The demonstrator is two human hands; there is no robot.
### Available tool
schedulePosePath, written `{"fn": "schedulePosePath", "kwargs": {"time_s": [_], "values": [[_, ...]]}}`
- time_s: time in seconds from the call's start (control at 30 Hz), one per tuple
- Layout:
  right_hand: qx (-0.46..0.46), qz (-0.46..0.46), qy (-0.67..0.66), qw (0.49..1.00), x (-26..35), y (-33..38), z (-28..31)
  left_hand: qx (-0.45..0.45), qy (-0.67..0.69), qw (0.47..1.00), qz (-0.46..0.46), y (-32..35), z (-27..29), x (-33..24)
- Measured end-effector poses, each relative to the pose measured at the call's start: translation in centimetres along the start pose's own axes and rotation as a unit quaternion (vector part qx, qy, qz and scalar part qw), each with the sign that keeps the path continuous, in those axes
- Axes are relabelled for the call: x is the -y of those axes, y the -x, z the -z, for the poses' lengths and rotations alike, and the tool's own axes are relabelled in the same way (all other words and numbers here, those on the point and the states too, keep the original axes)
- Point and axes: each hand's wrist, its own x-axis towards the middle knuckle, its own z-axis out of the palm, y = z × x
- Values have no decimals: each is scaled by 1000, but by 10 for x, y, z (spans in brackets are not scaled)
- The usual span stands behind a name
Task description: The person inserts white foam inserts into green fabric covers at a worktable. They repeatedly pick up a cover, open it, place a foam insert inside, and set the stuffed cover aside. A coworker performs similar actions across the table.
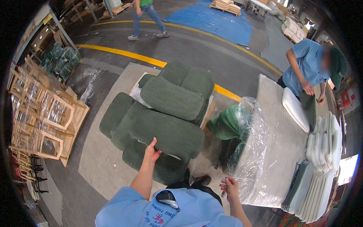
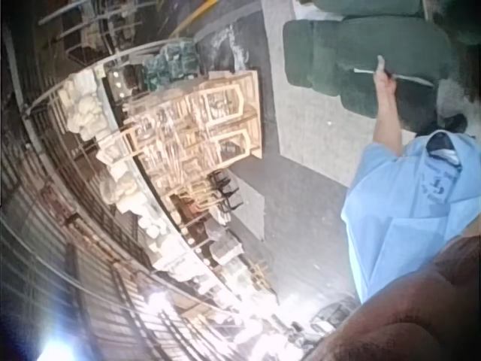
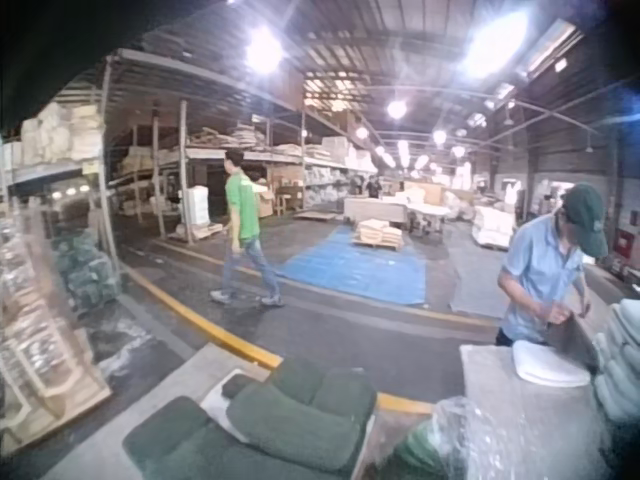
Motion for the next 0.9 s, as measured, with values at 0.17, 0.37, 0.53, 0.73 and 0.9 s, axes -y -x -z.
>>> {"fn": "schedulePosePath", "kwargs": {"time_s": [0.17,0.37,0.53,0.73,0.9], "values": [[16,-15,6,1000,1,-1,0,-85,-90,986,108,-26,-11,-31],[-3,-16,-35,999,-8,15,10,-129,-121,983,47,-11,-13,-27],[-45,-30,-43,998,-29,40,38,-126,-109,985,-32,-1,-50,-10],[-80,-21,6,997,-41,67,86,-42,-115,992,7,13,-48,19],[-131,-14,-75,989,-89,90,144,-195,-382,899,-85,11,-60,42]]}}
